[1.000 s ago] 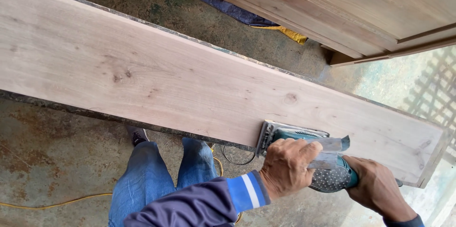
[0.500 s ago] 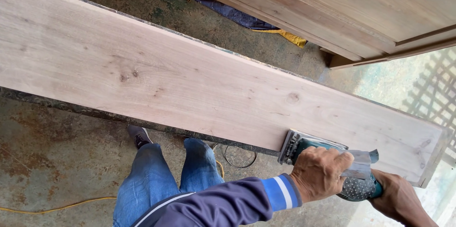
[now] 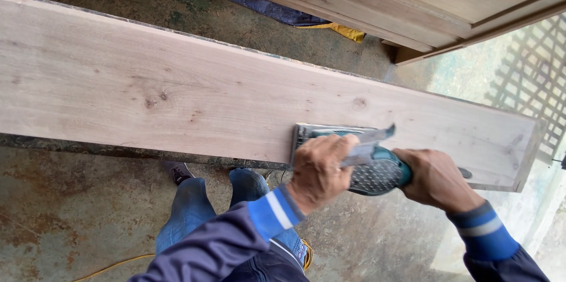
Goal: Sand the surface of a long wooden board using a power orbital sander.
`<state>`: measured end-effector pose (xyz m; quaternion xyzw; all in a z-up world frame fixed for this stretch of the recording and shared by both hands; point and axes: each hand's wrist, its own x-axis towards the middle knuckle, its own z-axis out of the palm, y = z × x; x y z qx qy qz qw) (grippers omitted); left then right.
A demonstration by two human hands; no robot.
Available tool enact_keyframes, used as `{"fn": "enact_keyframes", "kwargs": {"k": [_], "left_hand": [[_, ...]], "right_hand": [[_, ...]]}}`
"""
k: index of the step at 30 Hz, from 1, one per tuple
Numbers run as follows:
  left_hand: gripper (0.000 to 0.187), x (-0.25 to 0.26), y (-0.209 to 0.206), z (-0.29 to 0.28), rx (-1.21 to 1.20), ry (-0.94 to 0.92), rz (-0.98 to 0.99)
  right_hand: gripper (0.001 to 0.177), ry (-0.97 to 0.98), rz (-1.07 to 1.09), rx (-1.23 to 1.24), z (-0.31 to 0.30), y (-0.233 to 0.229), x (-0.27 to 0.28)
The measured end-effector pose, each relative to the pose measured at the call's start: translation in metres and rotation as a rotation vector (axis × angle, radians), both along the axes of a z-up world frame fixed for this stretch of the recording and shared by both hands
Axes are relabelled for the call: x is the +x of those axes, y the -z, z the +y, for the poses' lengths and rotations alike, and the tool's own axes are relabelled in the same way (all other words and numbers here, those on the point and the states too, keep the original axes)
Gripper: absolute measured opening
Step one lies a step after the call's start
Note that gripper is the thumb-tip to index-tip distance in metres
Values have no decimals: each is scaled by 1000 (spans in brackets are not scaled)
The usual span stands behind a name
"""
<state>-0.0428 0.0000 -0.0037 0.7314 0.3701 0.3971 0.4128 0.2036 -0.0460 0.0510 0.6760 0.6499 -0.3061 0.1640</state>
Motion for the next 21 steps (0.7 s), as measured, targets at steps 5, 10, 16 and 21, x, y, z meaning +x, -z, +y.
{"fn": "enact_keyframes", "kwargs": {"k": [5, 10, 16, 21], "left_hand": [[9, -83, 5, 29, 0, -112, -26], [9, -178, -18, 69, -10, -268, 9], [10, -282, -21, 108, 3, -354, 80], [13, -348, -29, 137, 77, -433, 197]], "right_hand": [[24, -160, 113, 71, 59, -10, -87], [19, -263, 134, 216, 101, -9, -178], [18, -197, 166, 262, 136, -13, -291], [25, -203, 171, 300, 158, -1, -368]]}}
